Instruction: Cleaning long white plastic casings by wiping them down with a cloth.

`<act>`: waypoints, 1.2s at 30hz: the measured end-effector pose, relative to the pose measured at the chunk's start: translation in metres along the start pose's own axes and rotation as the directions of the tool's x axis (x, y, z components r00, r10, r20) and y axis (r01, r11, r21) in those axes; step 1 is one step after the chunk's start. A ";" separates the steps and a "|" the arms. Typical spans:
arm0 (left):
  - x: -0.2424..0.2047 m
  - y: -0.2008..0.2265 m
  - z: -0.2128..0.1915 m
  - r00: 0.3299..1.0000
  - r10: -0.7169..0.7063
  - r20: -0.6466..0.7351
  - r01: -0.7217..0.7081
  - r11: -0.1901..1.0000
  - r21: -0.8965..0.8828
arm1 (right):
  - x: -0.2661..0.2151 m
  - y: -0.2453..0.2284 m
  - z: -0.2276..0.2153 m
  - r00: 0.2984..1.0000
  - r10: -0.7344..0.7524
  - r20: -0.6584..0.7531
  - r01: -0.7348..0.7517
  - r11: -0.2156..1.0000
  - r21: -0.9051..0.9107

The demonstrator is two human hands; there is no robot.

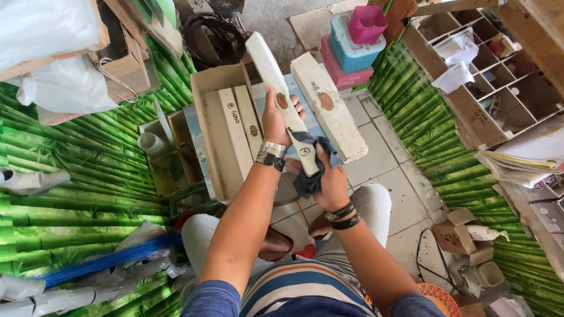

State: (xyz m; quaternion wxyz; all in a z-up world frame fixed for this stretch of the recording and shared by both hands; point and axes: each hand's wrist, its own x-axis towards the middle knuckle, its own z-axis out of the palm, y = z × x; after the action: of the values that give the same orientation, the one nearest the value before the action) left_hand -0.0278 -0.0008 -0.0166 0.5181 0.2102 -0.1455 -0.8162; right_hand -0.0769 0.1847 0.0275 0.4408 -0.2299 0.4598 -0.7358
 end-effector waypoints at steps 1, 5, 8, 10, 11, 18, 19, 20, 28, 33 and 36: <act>-0.004 0.000 0.001 1.000 -0.001 -0.002 0.001 1.000 0.000 | -0.003 -0.002 0.000 1.000 0.002 -0.001 -0.002 1.000 0.000; -0.035 0.014 0.026 0.999 0.021 -0.038 -0.011 0.968 0.250 | -0.007 0.005 -0.003 0.952 0.306 0.013 -0.306 0.949 0.079; -0.067 0.030 0.056 0.987 0.122 -0.106 -0.023 0.755 0.655 | -0.017 -0.001 0.014 0.972 0.212 -0.098 -0.204 0.975 0.085; -0.074 0.035 0.064 0.974 0.199 -0.109 -0.017 0.545 0.838 | -0.021 -0.009 0.024 0.965 0.179 -0.192 -0.163 0.982 0.095; -0.072 0.036 0.063 0.983 0.171 -0.073 -0.023 0.500 0.865 | -0.020 -0.010 0.023 0.975 0.167 -0.149 -0.162 0.986 0.047; -0.076 0.037 0.058 0.982 0.050 -0.183 0.160 0.297 0.941 | -0.020 -0.030 0.032 0.868 0.492 -0.065 -0.491 0.870 0.036; -0.081 0.040 0.065 0.983 0.053 -0.173 0.151 0.293 0.944 | -0.016 -0.027 0.028 0.873 0.485 -0.061 -0.483 0.875 0.040; -0.086 0.042 0.071 0.985 0.062 -0.163 0.139 0.291 0.947 | -0.012 -0.023 0.024 0.855 0.516 -0.044 -0.515 0.857 0.025; -0.092 0.036 0.070 0.986 0.078 -0.145 0.132 0.149 0.980 | 0.048 0.051 -0.013 0.823 0.559 -0.096 -0.561 0.827 0.005; -0.070 0.019 0.030 0.980 0.196 -0.029 0.004 0.124 0.992 | 0.069 0.048 -0.004 0.842 0.524 -0.133 -0.529 0.849 -0.004; -0.072 0.021 0.031 0.981 0.193 -0.021 -0.008 0.148 0.989 | 0.083 0.045 0.004 0.854 0.501 -0.143 -0.508 0.861 -0.018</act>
State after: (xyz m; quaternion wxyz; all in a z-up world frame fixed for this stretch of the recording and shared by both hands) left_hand 0.0004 0.0564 0.0339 0.3193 0.5434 -0.6166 -0.4717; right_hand -0.0965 0.1028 -0.0160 0.5800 -0.0636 0.5523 -0.5954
